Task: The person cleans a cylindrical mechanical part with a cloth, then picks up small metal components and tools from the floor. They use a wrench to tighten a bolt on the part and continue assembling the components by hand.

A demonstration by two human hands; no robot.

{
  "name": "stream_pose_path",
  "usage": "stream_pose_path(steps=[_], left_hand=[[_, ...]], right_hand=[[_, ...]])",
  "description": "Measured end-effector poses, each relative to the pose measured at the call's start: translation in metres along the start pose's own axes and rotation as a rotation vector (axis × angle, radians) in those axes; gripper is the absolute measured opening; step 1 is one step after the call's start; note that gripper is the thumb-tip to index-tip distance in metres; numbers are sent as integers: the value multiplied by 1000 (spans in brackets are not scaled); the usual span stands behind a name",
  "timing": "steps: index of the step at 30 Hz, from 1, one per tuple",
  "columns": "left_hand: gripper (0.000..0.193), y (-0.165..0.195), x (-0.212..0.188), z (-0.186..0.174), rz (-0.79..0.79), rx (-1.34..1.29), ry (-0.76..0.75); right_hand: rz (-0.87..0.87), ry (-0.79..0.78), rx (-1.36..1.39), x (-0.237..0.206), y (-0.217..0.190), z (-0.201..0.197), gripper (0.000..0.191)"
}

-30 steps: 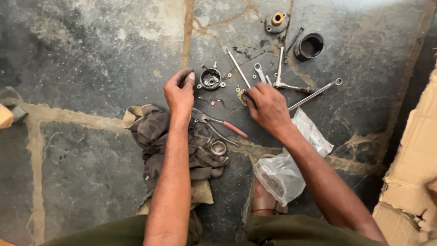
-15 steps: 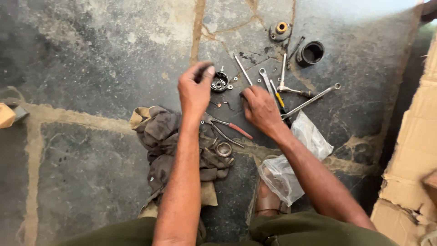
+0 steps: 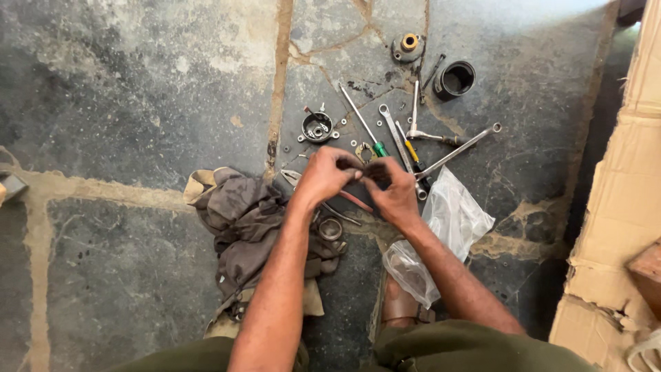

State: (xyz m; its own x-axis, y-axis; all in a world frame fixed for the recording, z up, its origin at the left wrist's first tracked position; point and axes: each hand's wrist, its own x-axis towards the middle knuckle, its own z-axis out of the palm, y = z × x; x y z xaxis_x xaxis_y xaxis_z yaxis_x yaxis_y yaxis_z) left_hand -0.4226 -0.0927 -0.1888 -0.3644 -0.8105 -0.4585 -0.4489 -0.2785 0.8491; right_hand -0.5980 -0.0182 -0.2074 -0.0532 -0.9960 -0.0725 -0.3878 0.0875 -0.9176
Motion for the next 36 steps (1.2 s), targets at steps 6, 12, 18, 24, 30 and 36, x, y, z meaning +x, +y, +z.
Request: stream_pose_path(steps=[6, 12, 18, 24, 30, 36], left_hand=[[23, -15, -4, -7, -22, 79, 22], [20, -21, -1, 2, -90, -85, -85], [23, -20, 3, 4, -88, -714, -106], [25, -11, 0, -7, -18, -967, -116], [25, -4, -4, -11, -1, -962, -102], [26, -2, 2, -4, -36, -885, -71]], right_hand=[[-372, 42, -474, 52, 4, -37, 22], [-470, -122, -843, 122, 9, -80, 34], [-469, -205, -880, 120, 24, -78, 21], [-470, -202, -1083, 122, 34, -69, 13], [-430, -166, -876, 127, 33, -70, 15], [65, -82, 65, 72, 17, -59, 15]])
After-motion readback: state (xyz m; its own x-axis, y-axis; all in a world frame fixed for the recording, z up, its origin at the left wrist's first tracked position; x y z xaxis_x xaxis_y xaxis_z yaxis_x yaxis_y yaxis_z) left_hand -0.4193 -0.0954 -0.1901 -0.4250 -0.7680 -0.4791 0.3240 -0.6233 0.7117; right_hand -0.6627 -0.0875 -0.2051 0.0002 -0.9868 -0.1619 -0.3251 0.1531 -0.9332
